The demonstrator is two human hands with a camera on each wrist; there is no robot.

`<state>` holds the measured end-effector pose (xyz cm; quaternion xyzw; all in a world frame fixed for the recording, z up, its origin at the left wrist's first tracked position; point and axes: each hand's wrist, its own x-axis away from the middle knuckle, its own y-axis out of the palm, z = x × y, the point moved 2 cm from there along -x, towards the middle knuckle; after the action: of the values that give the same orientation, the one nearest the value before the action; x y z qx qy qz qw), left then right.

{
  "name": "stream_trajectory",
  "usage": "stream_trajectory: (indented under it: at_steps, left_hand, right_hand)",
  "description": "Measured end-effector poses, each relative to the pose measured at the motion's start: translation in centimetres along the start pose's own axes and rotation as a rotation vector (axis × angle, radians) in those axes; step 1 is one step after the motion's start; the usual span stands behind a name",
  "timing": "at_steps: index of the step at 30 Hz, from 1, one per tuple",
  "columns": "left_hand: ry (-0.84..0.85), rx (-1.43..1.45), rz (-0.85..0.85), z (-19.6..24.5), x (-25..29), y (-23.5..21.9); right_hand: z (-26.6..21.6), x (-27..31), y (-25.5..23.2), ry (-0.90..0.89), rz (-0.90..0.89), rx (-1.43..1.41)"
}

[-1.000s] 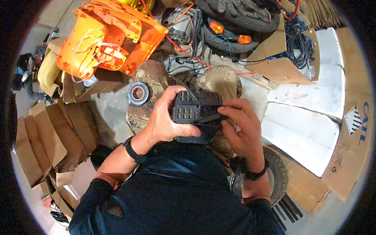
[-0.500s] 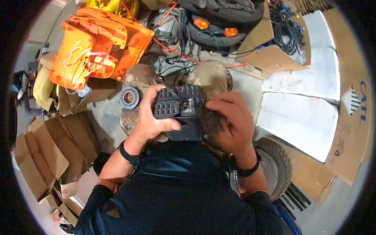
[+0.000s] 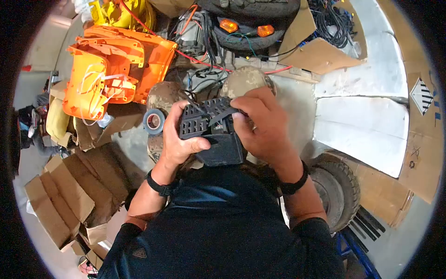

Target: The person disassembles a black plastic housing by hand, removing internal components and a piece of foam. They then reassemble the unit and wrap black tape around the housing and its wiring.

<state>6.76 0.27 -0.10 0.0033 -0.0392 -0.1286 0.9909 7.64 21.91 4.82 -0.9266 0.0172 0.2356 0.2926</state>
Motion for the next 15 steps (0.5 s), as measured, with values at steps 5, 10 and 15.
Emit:
stream_trajectory:
  at_steps: [5,10,15]
  left_hand:
    - [-0.012,-0.032,0.017,-0.1,0.0,-0.3]
    - [-0.035,0.009,0.01,0.1,-0.1,-0.1]
    - [-0.02,-0.012,-0.003,0.0,-0.2,0.0]
  right_hand:
    - [0.7,0.4,-0.1,0.115,-0.104,-0.191]
    - [1.0,0.6,-0.2,0.132,-0.113,-0.239]
    - [2.3,0.6,-0.7,0.137,-0.153,-0.336]
